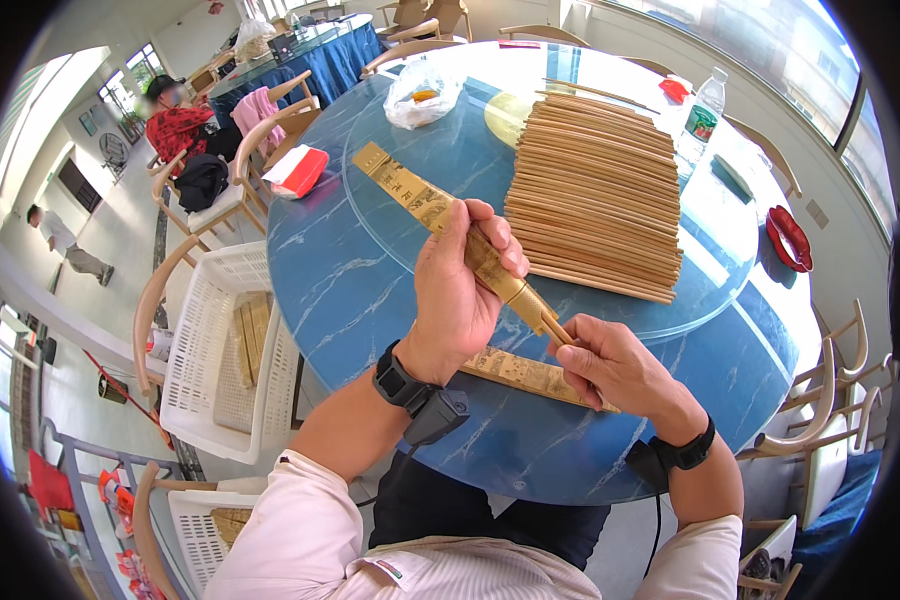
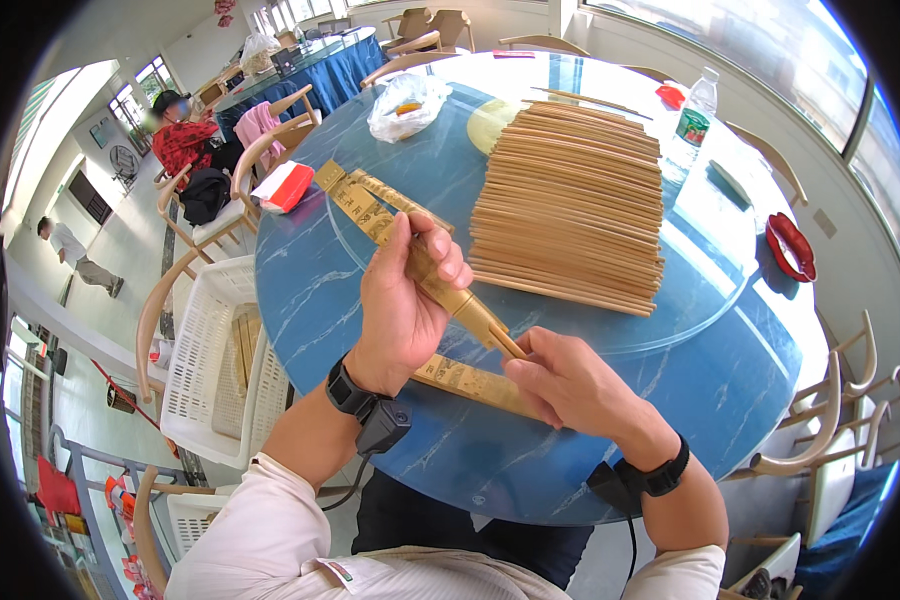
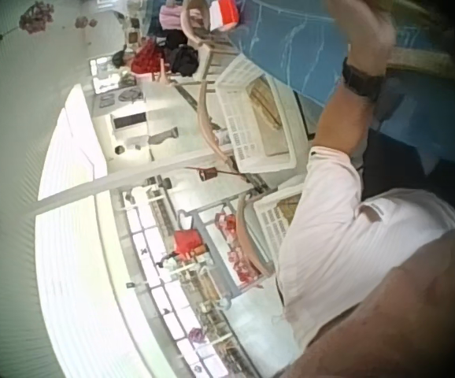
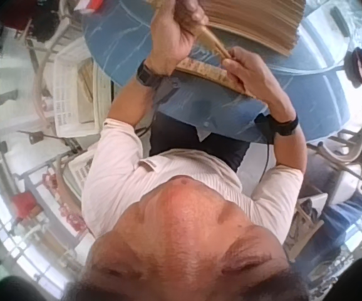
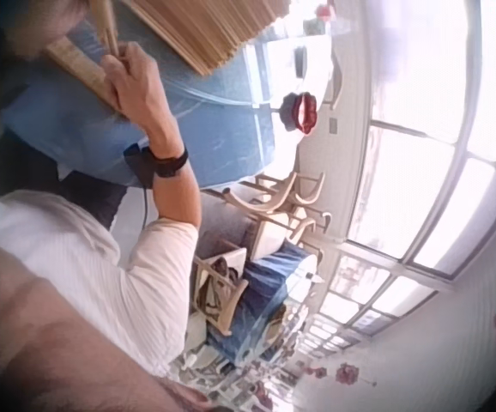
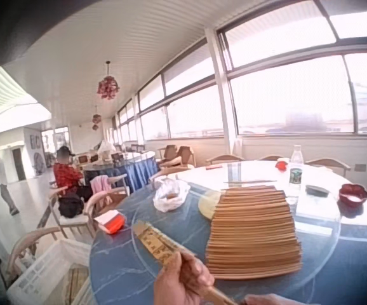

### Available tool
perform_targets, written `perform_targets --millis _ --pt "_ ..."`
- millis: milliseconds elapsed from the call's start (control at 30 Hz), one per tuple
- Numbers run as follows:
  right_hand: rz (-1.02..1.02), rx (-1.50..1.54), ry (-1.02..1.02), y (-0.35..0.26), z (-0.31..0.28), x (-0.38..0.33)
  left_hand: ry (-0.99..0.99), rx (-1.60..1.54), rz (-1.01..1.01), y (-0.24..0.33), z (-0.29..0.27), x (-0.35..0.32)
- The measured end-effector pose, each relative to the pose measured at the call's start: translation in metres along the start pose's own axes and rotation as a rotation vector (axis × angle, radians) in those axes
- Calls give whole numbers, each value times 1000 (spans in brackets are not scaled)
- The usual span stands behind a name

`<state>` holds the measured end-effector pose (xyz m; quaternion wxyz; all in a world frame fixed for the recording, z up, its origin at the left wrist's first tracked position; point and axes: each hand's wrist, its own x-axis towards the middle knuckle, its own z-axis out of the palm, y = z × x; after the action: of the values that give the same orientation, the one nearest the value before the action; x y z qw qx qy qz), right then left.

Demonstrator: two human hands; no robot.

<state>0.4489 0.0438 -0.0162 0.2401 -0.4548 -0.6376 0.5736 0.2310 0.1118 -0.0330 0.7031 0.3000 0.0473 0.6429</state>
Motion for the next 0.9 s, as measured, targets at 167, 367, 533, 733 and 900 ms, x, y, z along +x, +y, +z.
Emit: perform_targets --millis 167,367,533,733,900 --pt "-8 -62 128 -4 -9 -1 257 -24 172 40 -23 20" --pt "-11 3 170 12 8 9 207 32 64 7 -7 11" --pt "23 95 155 11 19 12 141 92 -48 -19 3 -4" --pt "-144 266 182 12 23 10 211 3 -36 -4 -8 10" --pt "-328 146 175 20 16 9 222 -135 -34 6 -22 19"
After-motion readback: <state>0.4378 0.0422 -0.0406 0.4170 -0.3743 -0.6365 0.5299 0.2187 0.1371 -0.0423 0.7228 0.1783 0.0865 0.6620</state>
